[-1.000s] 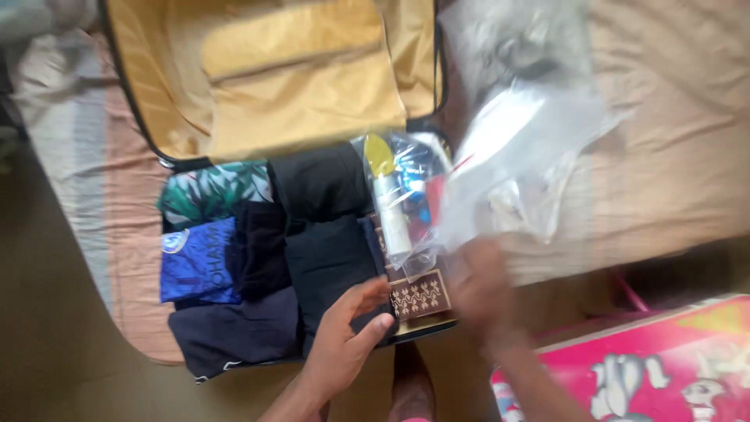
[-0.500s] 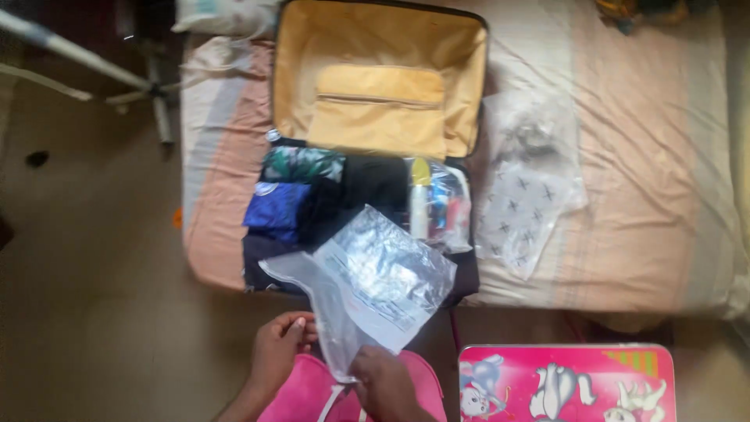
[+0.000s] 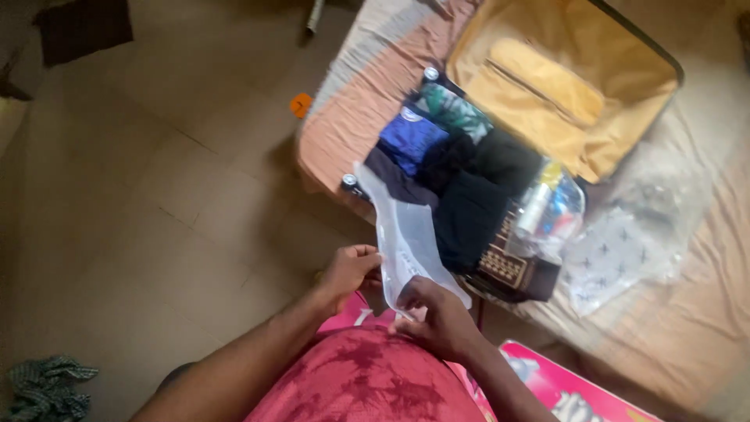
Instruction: Packing personal items and shoes into a suitcase.
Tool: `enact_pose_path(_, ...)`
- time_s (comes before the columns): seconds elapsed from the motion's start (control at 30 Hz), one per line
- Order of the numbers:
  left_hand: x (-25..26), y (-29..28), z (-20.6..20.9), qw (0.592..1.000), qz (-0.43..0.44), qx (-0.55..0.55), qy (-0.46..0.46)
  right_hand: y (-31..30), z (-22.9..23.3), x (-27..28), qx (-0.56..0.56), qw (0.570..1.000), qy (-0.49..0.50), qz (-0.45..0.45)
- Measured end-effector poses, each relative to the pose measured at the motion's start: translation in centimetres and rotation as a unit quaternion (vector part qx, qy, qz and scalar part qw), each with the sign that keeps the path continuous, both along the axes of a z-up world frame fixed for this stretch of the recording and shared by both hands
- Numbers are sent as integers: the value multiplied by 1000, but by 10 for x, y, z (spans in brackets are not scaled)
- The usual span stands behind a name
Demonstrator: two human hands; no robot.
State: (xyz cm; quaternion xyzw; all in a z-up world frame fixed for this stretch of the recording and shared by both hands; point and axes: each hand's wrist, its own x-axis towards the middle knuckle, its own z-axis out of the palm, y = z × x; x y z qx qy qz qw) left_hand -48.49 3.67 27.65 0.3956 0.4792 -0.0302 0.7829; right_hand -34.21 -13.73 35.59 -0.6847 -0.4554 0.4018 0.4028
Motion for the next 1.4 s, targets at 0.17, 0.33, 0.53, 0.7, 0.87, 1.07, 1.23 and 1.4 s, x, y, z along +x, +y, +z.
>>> enact_pose_path(0.17, -59, 39, 52, 963, -111, 242, -50, 85, 5, -62, -75, 988, 53, -126)
enact_pose_path(0.33, -114, 88, 101, 895, -146, 408, -103, 183, 23, -121, -32, 976, -52, -211)
enact_pose_path(0.53, -174, 155, 131, 916, -133, 378, -15, 262, 46, -169, 93, 974, -186, -87)
enact_pose_path(0.7, -204, 215, 142, 895, 116, 431, -13, 307, 58, -192, -1, 968, -248, 29)
enact_pose_path(0.87, -238, 259, 105, 888, 178, 423, 25, 360, 6, -185, 107, 906, -367, 181)
enact_pose_path(1.07, -287, 317, 99, 798, 157, 507, 286, 444, 25, -155, 12, 951, -287, 119)
enact_pose_path(1.23, -267, 365, 149, 542, 76, 785, 292, 539, 30, -156, -35, 974, -183, 126)
enact_pose_path(1.4, -262, 419, 92, 773, 66, 584, 239, 607, 50, -181, 129, 903, -212, 350)
